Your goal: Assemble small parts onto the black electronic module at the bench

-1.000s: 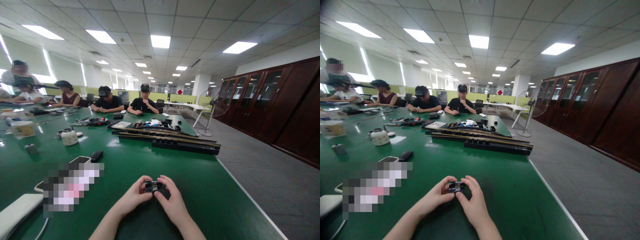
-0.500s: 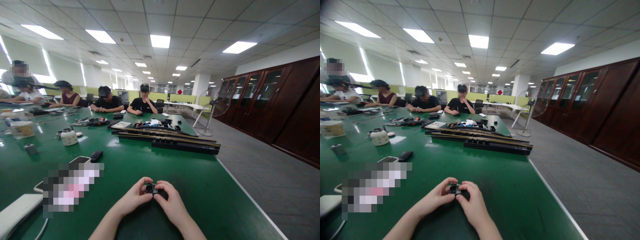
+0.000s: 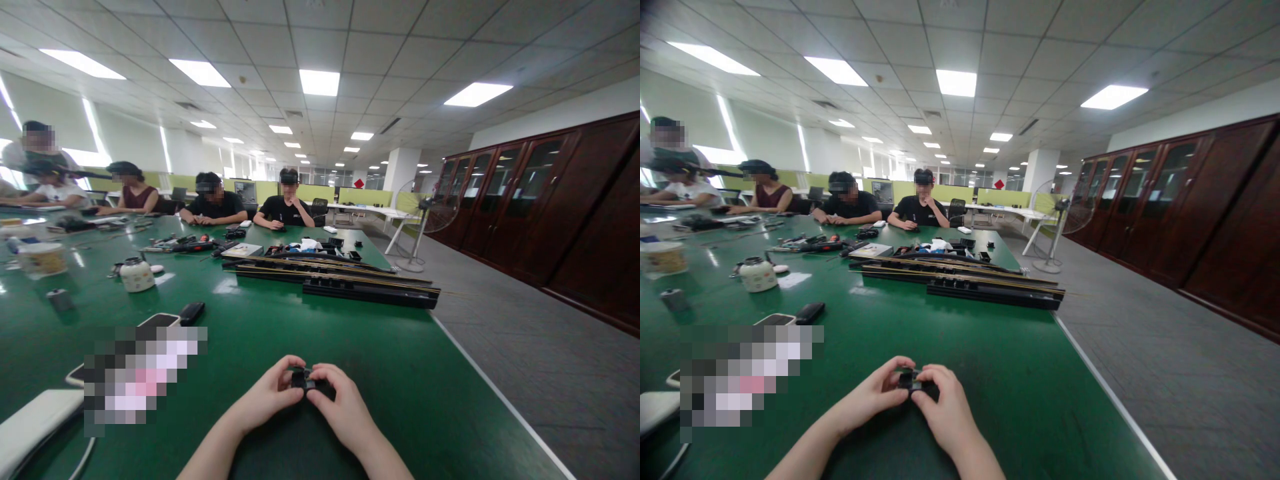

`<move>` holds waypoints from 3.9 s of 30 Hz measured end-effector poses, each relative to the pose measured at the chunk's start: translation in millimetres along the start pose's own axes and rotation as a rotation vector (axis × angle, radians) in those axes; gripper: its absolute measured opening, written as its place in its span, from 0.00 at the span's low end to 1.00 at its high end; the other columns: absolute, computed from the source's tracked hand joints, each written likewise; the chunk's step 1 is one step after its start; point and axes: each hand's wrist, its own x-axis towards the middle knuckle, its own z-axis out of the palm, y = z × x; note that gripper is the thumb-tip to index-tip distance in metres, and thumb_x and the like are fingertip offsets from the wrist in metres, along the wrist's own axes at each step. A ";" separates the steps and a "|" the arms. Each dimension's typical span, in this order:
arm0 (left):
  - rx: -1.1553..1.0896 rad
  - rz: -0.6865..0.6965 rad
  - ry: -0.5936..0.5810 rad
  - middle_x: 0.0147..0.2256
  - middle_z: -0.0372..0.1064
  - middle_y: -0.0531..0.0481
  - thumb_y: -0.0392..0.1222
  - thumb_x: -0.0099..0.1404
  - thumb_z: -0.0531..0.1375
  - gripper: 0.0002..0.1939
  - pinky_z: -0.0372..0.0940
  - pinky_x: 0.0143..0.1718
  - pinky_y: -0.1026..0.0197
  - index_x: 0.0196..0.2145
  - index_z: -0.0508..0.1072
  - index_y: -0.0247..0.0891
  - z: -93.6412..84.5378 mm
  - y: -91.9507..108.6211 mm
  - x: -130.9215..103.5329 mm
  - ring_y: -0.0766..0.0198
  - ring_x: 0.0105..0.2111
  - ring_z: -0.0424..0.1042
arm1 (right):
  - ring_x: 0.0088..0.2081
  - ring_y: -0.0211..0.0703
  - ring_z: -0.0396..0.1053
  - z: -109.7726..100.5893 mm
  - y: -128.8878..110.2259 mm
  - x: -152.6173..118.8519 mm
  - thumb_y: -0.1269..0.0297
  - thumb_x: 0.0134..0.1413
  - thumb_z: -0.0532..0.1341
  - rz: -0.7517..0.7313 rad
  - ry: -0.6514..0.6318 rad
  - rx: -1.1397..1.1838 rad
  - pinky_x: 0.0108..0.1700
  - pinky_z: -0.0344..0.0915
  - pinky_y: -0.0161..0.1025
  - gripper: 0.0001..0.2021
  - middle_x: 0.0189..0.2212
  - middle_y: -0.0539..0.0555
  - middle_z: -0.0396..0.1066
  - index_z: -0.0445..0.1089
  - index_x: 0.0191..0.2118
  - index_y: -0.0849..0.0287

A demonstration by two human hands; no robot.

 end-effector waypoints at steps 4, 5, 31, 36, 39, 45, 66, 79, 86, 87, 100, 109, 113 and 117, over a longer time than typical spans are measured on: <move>-0.005 -0.002 -0.001 0.33 0.66 0.53 0.37 0.52 0.59 0.20 0.52 0.32 0.65 0.42 0.58 0.40 -0.2 -1.2 -0.6 0.69 0.32 0.63 | 0.46 0.46 0.64 -0.8 -1.1 0.0 0.70 0.42 0.61 -0.007 -0.008 -0.009 0.50 0.56 0.42 0.08 0.41 0.53 0.69 0.71 0.32 0.55; -0.004 -0.002 0.003 0.33 0.66 0.53 0.37 0.52 0.59 0.20 0.52 0.32 0.65 0.42 0.58 0.40 -0.1 -1.1 -0.9 0.69 0.32 0.63 | 0.46 0.46 0.64 -1.1 -1.5 0.1 0.70 0.42 0.61 -0.006 -0.009 -0.011 0.51 0.56 0.42 0.07 0.41 0.53 0.69 0.71 0.32 0.55; -0.016 -0.030 0.030 0.31 0.65 0.56 0.38 0.52 0.59 0.19 0.51 0.29 0.67 0.41 0.58 0.40 4.5 6.9 -3.2 0.71 0.29 0.61 | 0.41 0.48 0.67 -3.6 2.1 2.8 0.63 0.44 0.60 0.004 0.235 0.107 0.46 0.61 0.44 0.10 0.37 0.54 0.72 0.71 0.36 0.56; -0.011 -0.035 0.030 0.31 0.65 0.55 0.39 0.52 0.59 0.19 0.52 0.30 0.66 0.41 0.59 0.41 4.7 7.3 -3.0 0.70 0.30 0.62 | 0.40 0.48 0.68 -3.0 2.7 4.0 0.60 0.44 0.61 0.014 0.279 0.169 0.45 0.62 0.44 0.11 0.36 0.55 0.73 0.70 0.36 0.57; -0.020 -0.036 0.030 0.31 0.66 0.55 0.39 0.52 0.59 0.19 0.52 0.30 0.66 0.41 0.58 0.41 5.1 7.9 -3.1 0.70 0.30 0.62 | 0.40 0.48 0.69 -2.3 3.8 4.5 0.60 0.44 0.61 0.018 0.289 0.198 0.44 0.63 0.44 0.12 0.35 0.55 0.73 0.70 0.36 0.58; -0.034 -0.039 0.021 0.33 0.67 0.55 0.39 0.52 0.60 0.18 0.53 0.32 0.66 0.41 0.59 0.41 4.9 8.2 -3.3 0.68 0.32 0.63 | 0.38 0.47 0.69 -1.0 8.1 6.3 0.59 0.44 0.61 0.021 0.301 0.263 0.42 0.64 0.44 0.12 0.34 0.56 0.73 0.69 0.36 0.59; -0.013 -0.047 0.036 0.32 0.67 0.54 0.41 0.51 0.60 0.19 0.52 0.31 0.66 0.41 0.59 0.41 5.0 8.0 -2.6 0.68 0.31 0.63 | 0.36 0.45 0.71 -2.2 12.5 10.6 0.57 0.40 0.64 0.101 0.437 0.518 0.40 0.67 0.41 0.15 0.31 0.55 0.73 0.66 0.34 0.60; -0.001 -0.047 0.033 0.33 0.67 0.53 0.40 0.52 0.60 0.19 0.52 0.32 0.65 0.41 0.59 0.41 5.7 10.7 -4.1 0.68 0.32 0.63 | 0.38 0.46 0.70 -4.5 15.0 12.6 0.57 0.37 0.65 0.276 0.504 0.687 0.35 0.66 0.38 0.17 0.35 0.55 0.72 0.66 0.36 0.58; -0.004 -0.048 0.026 0.33 0.67 0.53 0.39 0.53 0.59 0.19 0.52 0.31 0.66 0.42 0.58 0.40 5.5 9.7 -4.4 0.69 0.31 0.63 | 0.33 0.40 0.69 -6.3 14.2 12.0 0.58 0.35 0.66 0.358 0.502 0.861 0.31 0.65 0.34 0.19 0.35 0.53 0.71 0.66 0.36 0.57; -0.004 -0.047 0.027 0.33 0.67 0.53 0.39 0.53 0.59 0.19 0.52 0.31 0.66 0.42 0.58 0.40 5.2 8.9 -4.1 0.69 0.31 0.64 | 0.33 0.39 0.68 -6.2 13.9 12.0 0.58 0.35 0.66 0.367 0.504 0.881 0.31 0.64 0.33 0.19 0.34 0.52 0.70 0.66 0.36 0.57; -0.021 -0.043 0.013 0.35 0.68 0.53 0.41 0.52 0.60 0.20 0.53 0.32 0.65 0.42 0.58 0.41 3.2 6.5 -2.8 0.67 0.33 0.65 | 0.30 0.36 0.67 -6.2 10.8 12.5 0.59 0.31 0.68 0.410 0.504 0.961 0.28 0.63 0.30 0.19 0.32 0.49 0.71 0.68 0.35 0.57; -0.024 -0.027 0.002 0.35 0.67 0.52 0.41 0.51 0.61 0.22 0.53 0.32 0.65 0.42 0.57 0.40 4.1 6.9 -2.6 0.67 0.32 0.64 | 0.30 0.36 0.67 -5.8 10.5 12.8 0.59 0.32 0.69 0.420 0.478 0.964 0.28 0.63 0.30 0.18 0.32 0.51 0.71 0.69 0.34 0.58; -0.006 -0.017 0.002 0.35 0.67 0.51 0.43 0.51 0.61 0.22 0.53 0.32 0.65 0.43 0.58 0.41 4.2 5.9 -2.8 0.66 0.34 0.64 | 0.30 0.35 0.67 -6.0 10.5 12.9 0.59 0.33 0.69 0.427 0.459 0.992 0.28 0.63 0.29 0.18 0.33 0.52 0.72 0.70 0.34 0.58; -0.014 -0.012 -0.008 0.36 0.67 0.51 0.42 0.52 0.61 0.23 0.53 0.33 0.65 0.43 0.57 0.40 3.7 4.6 -2.8 0.66 0.34 0.64 | 0.30 0.35 0.67 -4.8 11.5 12.2 0.58 0.33 0.68 0.411 0.422 0.977 0.28 0.63 0.29 0.18 0.32 0.52 0.72 0.70 0.34 0.58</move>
